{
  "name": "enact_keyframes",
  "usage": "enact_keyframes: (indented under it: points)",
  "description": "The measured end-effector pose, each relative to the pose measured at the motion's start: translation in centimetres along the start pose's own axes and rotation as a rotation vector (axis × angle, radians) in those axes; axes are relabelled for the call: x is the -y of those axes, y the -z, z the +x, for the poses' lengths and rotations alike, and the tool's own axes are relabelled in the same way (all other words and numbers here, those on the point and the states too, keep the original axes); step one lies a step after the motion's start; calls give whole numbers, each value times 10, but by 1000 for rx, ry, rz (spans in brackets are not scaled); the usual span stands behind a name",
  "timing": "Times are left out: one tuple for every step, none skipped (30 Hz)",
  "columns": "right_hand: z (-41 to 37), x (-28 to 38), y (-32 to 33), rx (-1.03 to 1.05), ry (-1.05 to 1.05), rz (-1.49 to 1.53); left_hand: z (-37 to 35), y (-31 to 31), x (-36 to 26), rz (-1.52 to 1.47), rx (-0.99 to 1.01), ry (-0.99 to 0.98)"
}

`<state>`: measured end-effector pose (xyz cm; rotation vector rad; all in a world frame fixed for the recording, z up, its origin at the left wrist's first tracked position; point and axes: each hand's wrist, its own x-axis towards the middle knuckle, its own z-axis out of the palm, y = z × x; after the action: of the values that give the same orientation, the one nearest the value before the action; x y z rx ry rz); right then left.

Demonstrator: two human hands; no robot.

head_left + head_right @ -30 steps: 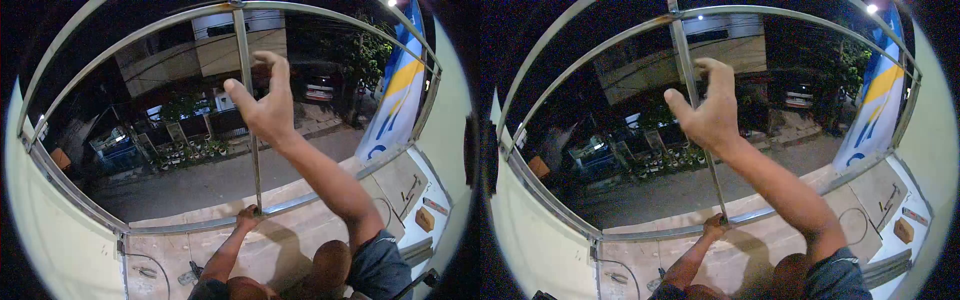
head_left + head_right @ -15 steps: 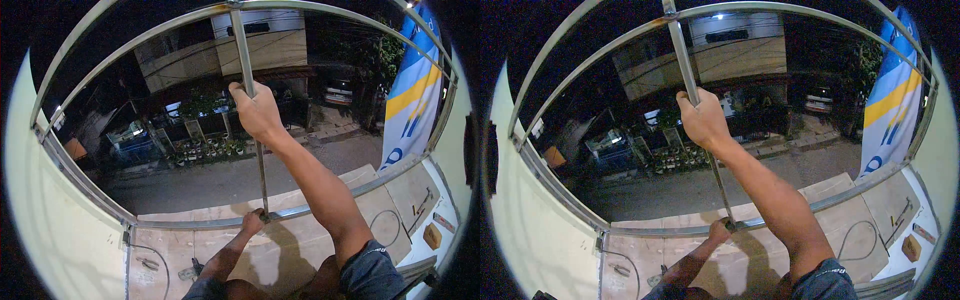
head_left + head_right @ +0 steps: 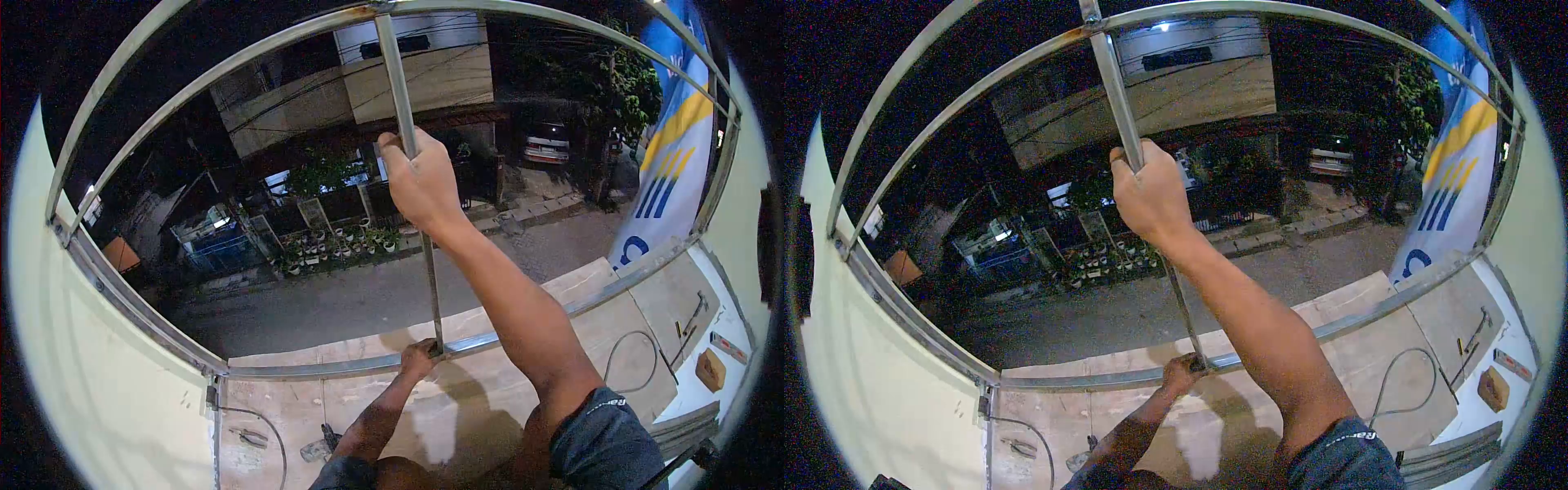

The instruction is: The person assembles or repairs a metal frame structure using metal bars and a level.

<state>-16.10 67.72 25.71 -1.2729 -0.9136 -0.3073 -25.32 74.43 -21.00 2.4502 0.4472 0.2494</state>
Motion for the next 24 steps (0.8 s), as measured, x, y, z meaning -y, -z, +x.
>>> enact_keyframes:
  points:
    - [0,0,0,0,-6,-21,1,-2,0,60,-42,-27]
    - [0,0,0,0,-11,-42,2,-4,1,120,-83,-55]
    - [0,0,0,-1,-11,-44,1,-5,2,119,-82,-57]
    - [-1,0,-1,-16,11,-30,-1,-1,-3,112,-84,-75]
    - [0,0,-1,-32,34,-15,-3,6,-10,106,-87,-94]
    - [0,0,0,-34,34,-14,-3,9,-14,108,-87,-95]
    - [1,2,2,-4,14,-33,-2,8,-14,50,-48,-14]
    - [1,3,3,26,-6,-53,-2,8,-13,-8,-9,67]
    - [1,3,3,24,-6,-52,-3,9,-12,-6,-9,66]
    - [2,2,3,38,-13,-37,-4,9,-12,31,-62,-21]
    - [1,1,3,53,-20,-23,-5,10,-12,68,-115,-108]
    - [1,0,2,52,-20,-24,-4,11,-13,68,-114,-109]
    - [1,-1,2,54,1,1,-2,11,-14,110,-72,-77]
    - [1,-2,2,55,20,24,0,12,-15,150,-28,-45]
    - [1,-3,3,55,17,22,0,11,-16,149,-24,-45]
    - [1,-1,4,74,10,19,0,10,-15,151,-55,-44]
    - [1,0,6,94,0,16,-2,7,-14,152,-85,-40]
    - [1,0,6,96,-7,14,0,5,-12,149,-80,-37]
    - [2,0,6,90,-7,15,3,1,-6,87,-97,-48]
    - [2,1,6,89,-10,17,1,2,-7,23,-115,-55]
    - [1,1,6,104,-27,17,-1,1,-8,12,-110,-36]
    - [-1,2,7,83,-1,20,-2,8,-15,9,-88,-6]
    - [-4,-1,7,69,18,22,-3,13,-20,-3,-65,30]
    - [-7,-10,8,112,-25,21,0,11,-15,-122,20,69]
